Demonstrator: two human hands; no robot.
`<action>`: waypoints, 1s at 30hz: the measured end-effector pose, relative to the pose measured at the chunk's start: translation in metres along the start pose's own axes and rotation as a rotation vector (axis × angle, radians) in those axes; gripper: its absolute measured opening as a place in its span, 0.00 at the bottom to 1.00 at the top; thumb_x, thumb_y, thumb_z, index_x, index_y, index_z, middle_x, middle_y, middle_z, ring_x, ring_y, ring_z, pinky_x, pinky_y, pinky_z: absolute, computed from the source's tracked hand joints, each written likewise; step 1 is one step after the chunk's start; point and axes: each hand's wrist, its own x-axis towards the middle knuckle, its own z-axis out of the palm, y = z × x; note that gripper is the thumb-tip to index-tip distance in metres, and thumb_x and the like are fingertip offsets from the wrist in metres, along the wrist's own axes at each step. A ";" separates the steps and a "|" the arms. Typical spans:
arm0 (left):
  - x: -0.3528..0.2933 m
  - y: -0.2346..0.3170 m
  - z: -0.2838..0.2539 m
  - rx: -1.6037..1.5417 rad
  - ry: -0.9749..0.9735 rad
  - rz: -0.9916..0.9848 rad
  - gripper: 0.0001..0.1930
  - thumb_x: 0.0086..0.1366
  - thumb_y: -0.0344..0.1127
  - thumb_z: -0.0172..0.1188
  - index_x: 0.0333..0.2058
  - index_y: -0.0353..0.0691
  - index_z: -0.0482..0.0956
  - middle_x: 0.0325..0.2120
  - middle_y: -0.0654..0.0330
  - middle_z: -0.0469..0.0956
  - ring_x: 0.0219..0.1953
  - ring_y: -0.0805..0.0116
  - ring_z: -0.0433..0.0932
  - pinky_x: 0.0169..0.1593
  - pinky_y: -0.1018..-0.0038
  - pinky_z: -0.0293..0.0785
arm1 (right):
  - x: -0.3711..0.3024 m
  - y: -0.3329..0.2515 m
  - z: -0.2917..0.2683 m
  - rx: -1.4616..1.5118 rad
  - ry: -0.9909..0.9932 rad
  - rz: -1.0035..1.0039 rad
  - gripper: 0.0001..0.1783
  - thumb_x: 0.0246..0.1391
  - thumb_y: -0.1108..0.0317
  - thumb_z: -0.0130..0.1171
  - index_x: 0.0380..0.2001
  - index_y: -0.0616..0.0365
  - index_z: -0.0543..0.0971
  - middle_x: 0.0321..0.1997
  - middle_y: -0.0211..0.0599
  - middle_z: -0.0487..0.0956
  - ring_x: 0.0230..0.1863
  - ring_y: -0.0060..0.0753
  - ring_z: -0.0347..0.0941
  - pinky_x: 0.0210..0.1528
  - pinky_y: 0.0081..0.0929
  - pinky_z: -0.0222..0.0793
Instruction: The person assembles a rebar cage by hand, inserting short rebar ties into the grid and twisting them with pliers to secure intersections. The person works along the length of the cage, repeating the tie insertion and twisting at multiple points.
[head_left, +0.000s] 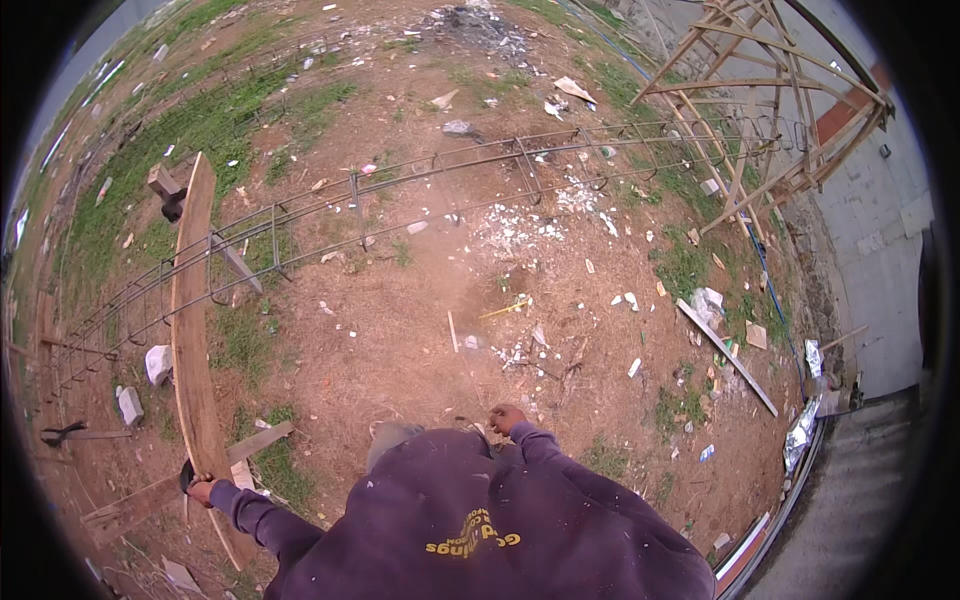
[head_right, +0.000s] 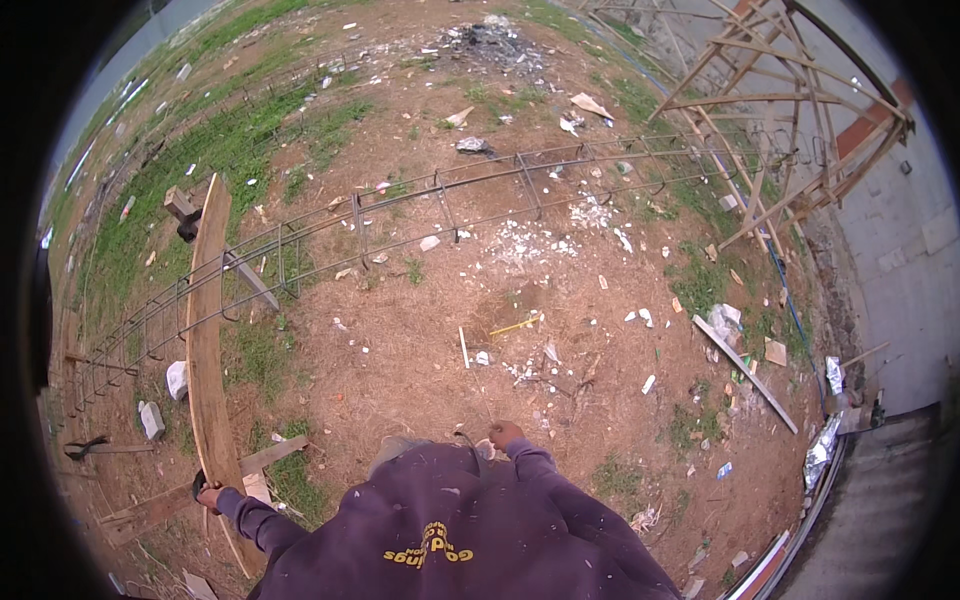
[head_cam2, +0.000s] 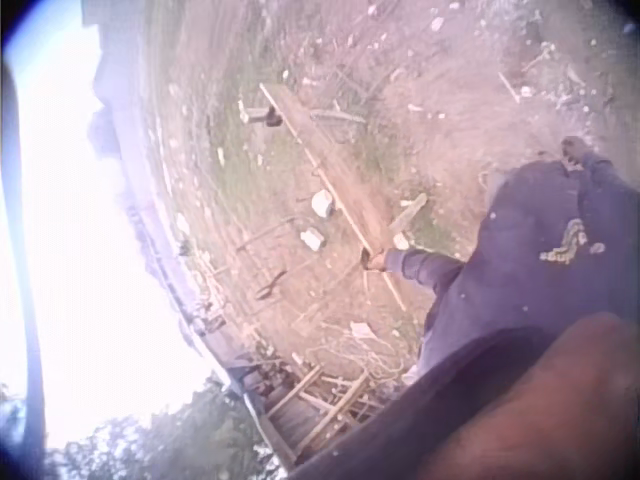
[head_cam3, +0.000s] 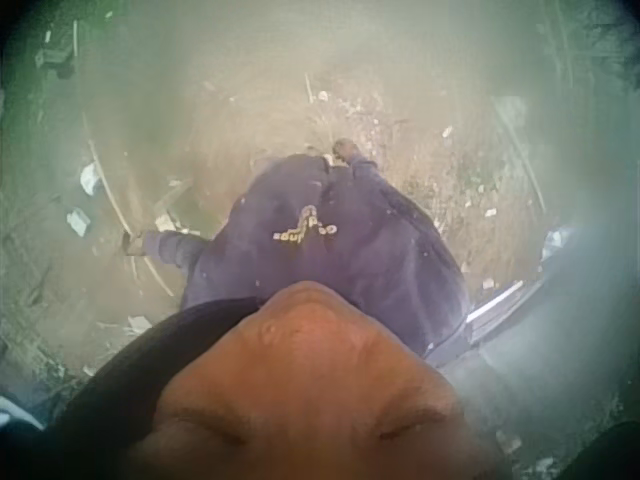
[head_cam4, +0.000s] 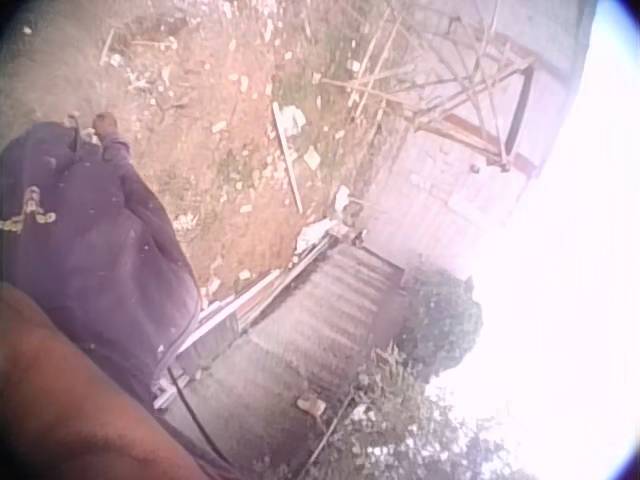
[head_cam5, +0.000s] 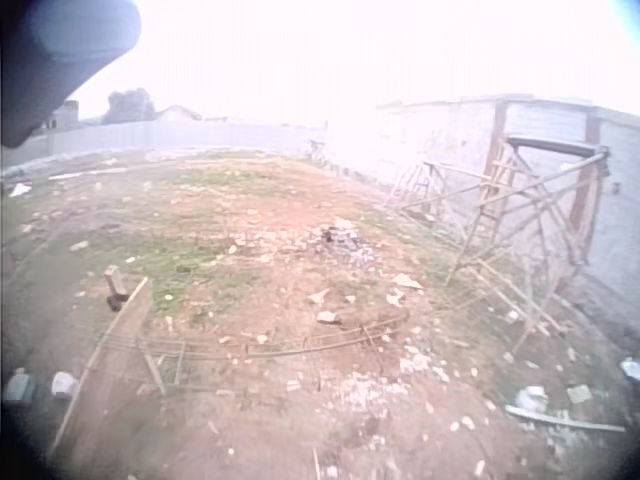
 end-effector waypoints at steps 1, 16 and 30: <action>-0.031 0.007 0.017 -0.039 -0.100 0.068 0.12 0.64 0.38 0.52 0.23 0.41 0.71 0.17 0.61 0.72 0.16 0.70 0.68 0.19 0.75 0.63 | -0.005 0.019 -0.008 -0.042 0.071 0.003 0.21 0.56 0.54 0.57 0.47 0.57 0.80 0.33 0.36 0.84 0.28 0.28 0.81 0.30 0.28 0.76; -0.740 -0.169 -0.257 0.698 -3.002 0.487 0.14 0.66 0.38 0.56 0.26 0.33 0.75 0.17 0.46 0.74 0.21 0.47 0.75 0.28 0.59 0.68 | -0.174 -0.042 -0.200 1.421 0.382 -0.735 0.34 0.64 0.43 0.53 0.60 0.59 0.69 0.35 0.35 0.80 0.32 0.27 0.78 0.38 0.25 0.76; -1.014 -0.362 -0.247 0.691 -3.981 0.300 0.28 0.70 0.48 0.54 0.62 0.36 0.67 0.50 0.45 0.78 0.46 0.51 0.81 0.50 0.60 0.75 | -0.122 0.001 -0.535 0.678 1.267 -0.345 0.16 0.70 0.60 0.48 0.41 0.59 0.80 0.18 0.21 0.63 0.20 0.14 0.56 0.23 0.21 0.53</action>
